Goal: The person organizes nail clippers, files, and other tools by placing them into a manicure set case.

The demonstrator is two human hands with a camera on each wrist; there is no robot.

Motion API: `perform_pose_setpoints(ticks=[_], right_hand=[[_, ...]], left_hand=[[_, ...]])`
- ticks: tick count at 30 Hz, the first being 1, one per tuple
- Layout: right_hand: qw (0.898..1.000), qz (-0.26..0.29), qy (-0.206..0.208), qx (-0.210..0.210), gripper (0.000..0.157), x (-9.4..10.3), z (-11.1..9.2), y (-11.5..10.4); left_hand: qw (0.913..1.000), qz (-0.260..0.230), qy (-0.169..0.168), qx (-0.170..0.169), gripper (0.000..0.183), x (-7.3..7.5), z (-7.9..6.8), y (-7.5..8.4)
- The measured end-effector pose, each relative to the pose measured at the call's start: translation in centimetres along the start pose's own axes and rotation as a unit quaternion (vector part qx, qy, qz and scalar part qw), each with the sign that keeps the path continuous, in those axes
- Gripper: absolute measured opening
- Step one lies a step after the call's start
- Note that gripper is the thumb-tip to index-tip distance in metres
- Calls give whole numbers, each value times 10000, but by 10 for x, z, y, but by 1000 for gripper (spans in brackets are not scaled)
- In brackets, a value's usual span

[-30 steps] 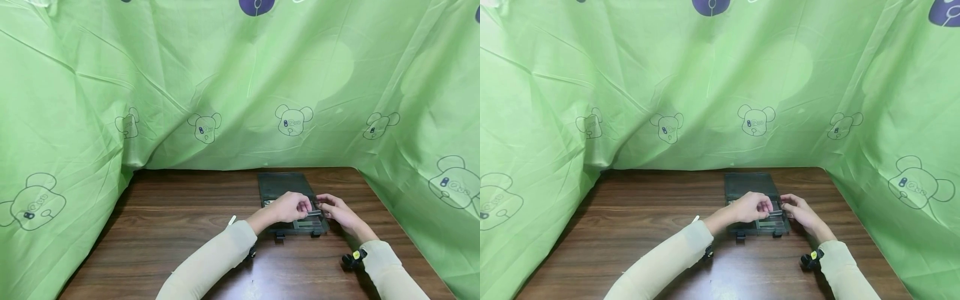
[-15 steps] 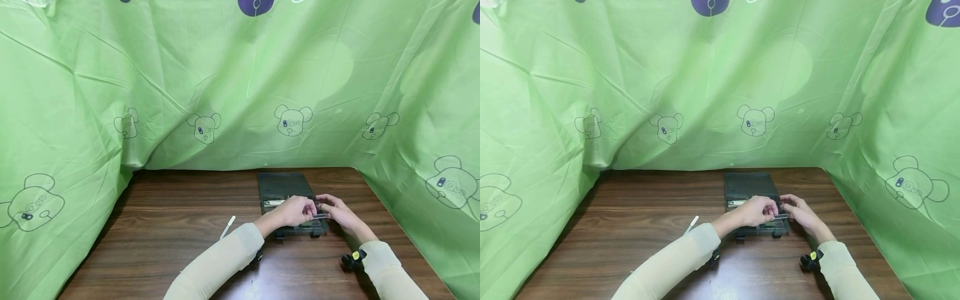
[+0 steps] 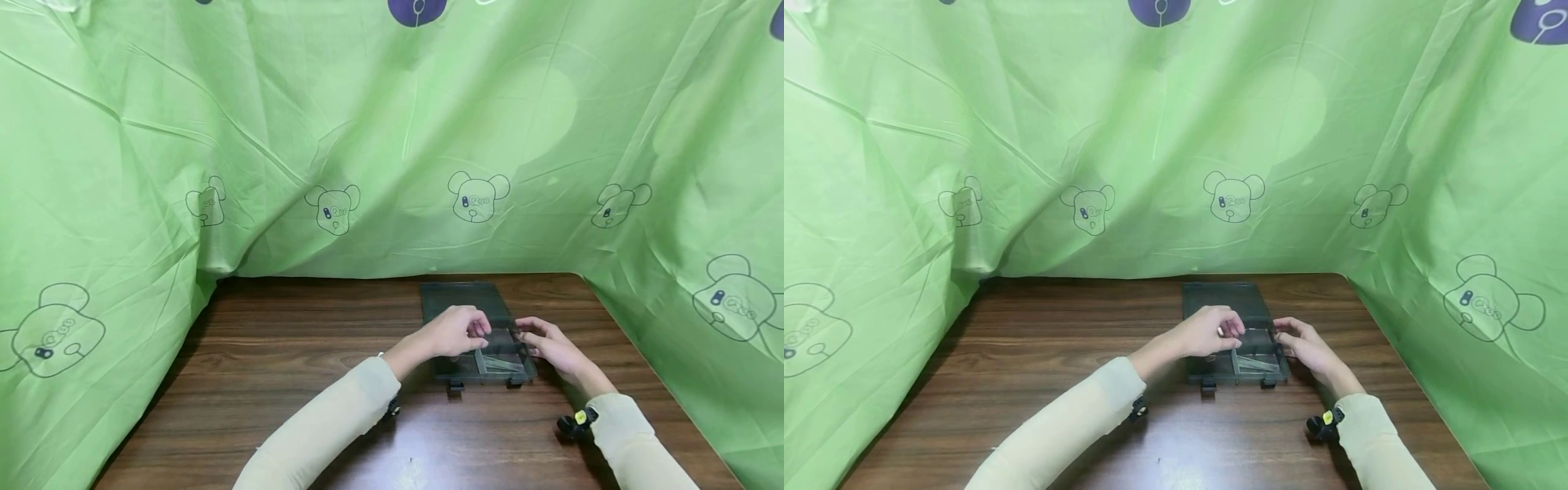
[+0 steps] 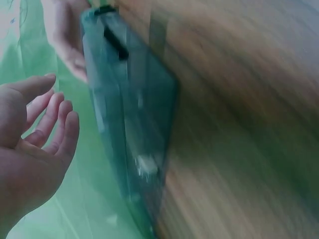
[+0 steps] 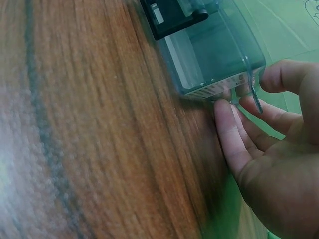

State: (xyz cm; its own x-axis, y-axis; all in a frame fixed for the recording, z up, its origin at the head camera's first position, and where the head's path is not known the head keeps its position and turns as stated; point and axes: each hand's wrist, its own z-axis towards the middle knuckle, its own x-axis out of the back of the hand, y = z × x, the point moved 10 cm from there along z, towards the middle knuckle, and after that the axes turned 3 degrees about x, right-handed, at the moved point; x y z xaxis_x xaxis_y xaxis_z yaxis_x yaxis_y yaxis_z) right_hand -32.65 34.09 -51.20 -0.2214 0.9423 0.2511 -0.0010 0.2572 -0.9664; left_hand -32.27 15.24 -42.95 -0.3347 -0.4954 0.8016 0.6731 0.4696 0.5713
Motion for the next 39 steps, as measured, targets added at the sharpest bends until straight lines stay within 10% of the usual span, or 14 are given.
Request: perform_pose_setpoints(ticks=[13, 39], right_hand=[[10000, 14, 1, -2, 46, 0, -2, -2], [10000, 31, 28, -23, 47, 2, 0, 3]], left_hand=[[9978, -138, 176, 626, 20, 54, -51, -65], [9914, 160, -247, 1273, 21, 64, -145, -135]])
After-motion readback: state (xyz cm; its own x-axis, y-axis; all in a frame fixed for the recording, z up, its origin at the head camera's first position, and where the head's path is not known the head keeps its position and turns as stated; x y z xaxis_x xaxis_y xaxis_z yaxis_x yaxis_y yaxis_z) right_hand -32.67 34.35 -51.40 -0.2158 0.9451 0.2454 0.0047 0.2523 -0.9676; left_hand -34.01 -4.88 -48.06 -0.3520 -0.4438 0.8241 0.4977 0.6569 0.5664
